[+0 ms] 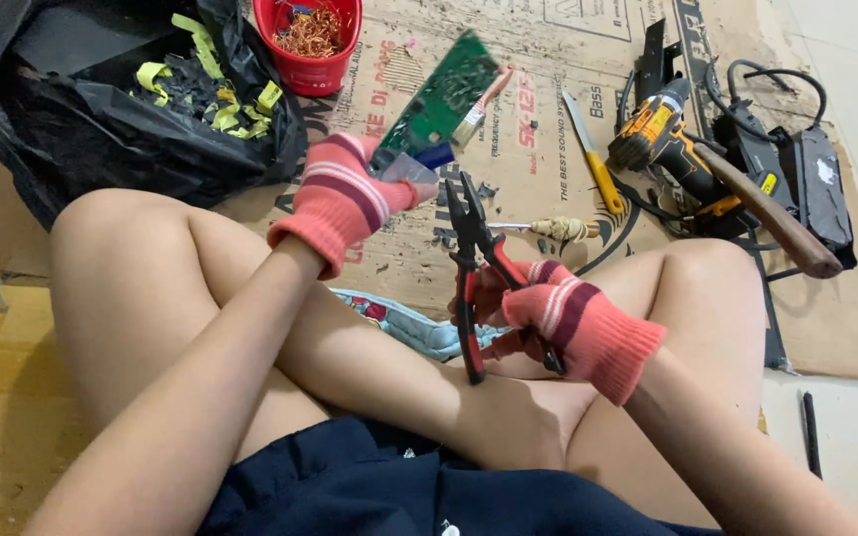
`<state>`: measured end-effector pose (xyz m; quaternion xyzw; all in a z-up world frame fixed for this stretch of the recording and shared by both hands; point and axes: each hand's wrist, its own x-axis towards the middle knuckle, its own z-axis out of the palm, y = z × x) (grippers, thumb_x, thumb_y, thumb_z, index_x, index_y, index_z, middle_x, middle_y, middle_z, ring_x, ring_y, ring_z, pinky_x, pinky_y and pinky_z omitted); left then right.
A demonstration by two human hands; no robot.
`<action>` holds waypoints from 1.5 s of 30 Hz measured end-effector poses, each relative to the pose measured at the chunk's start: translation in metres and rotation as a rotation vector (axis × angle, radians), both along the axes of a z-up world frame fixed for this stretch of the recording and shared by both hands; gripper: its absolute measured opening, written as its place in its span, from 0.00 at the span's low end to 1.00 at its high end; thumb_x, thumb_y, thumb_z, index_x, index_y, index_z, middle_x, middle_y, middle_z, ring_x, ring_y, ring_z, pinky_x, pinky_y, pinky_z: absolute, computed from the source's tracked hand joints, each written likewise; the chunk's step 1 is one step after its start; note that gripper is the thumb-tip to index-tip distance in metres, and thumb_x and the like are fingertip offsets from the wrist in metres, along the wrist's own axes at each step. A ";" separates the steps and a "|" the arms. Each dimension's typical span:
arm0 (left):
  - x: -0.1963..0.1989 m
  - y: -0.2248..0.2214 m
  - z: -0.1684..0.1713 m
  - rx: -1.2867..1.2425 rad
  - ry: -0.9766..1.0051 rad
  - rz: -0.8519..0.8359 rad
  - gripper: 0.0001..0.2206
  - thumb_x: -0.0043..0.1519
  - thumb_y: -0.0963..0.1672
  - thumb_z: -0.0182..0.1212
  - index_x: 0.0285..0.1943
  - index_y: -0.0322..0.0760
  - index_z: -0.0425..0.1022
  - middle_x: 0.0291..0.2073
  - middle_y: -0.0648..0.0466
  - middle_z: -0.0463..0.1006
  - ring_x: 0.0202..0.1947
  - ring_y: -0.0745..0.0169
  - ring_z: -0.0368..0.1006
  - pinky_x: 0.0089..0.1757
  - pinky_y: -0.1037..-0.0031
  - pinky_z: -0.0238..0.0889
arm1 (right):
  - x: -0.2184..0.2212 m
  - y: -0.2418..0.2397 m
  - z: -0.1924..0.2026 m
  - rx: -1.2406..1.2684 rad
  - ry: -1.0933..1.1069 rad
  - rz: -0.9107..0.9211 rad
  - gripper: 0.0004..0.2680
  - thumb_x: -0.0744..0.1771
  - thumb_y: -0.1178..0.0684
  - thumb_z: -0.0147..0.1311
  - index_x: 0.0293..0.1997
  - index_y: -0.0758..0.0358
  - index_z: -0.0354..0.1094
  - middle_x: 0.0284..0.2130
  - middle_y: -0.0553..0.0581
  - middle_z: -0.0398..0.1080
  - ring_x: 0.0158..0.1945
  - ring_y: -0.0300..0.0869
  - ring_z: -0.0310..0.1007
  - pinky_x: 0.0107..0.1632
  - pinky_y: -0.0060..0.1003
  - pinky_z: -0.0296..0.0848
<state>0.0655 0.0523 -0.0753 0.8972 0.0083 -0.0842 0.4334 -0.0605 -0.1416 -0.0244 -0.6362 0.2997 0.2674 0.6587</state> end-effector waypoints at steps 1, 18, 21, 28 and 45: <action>-0.001 -0.004 -0.006 -0.036 0.071 0.043 0.16 0.47 0.50 0.76 0.43 0.48 0.83 0.36 0.56 0.83 0.46 0.55 0.79 0.52 0.62 0.71 | -0.001 -0.004 -0.004 0.004 -0.003 0.011 0.18 0.59 0.75 0.50 0.53 0.74 0.71 0.42 0.75 0.74 0.41 0.66 0.74 0.39 0.68 0.77; -0.023 -0.033 0.022 0.258 0.111 -0.033 0.22 0.48 0.51 0.68 0.51 0.45 0.81 0.42 0.47 0.83 0.52 0.45 0.77 0.53 0.57 0.72 | 0.021 0.004 0.036 -0.733 0.075 0.509 0.18 0.64 0.65 0.49 0.61 0.55 0.71 0.44 0.65 0.74 0.43 0.55 0.78 0.48 0.42 0.79; -0.018 -0.034 0.029 0.243 0.119 -0.042 0.22 0.49 0.51 0.68 0.52 0.43 0.81 0.43 0.45 0.82 0.52 0.44 0.77 0.53 0.56 0.71 | 0.033 0.005 0.037 -0.764 0.068 0.478 0.15 0.64 0.65 0.51 0.54 0.52 0.74 0.38 0.61 0.76 0.42 0.53 0.78 0.53 0.42 0.78; -0.026 -0.048 0.042 0.197 0.159 -0.032 0.23 0.50 0.49 0.67 0.55 0.38 0.78 0.45 0.42 0.81 0.54 0.41 0.76 0.54 0.54 0.69 | 0.075 -0.035 -0.013 -0.621 -0.006 0.154 0.07 0.67 0.59 0.53 0.48 0.56 0.75 0.38 0.52 0.76 0.47 0.38 0.75 0.48 0.26 0.75; -0.038 -0.026 0.071 0.137 0.230 -0.049 0.26 0.53 0.44 0.66 0.61 0.27 0.73 0.50 0.35 0.79 0.57 0.36 0.74 0.57 0.49 0.65 | 0.025 -0.026 -0.004 -0.642 -0.133 0.466 0.10 0.65 0.63 0.55 0.49 0.56 0.75 0.27 0.56 0.71 0.26 0.41 0.67 0.29 0.31 0.71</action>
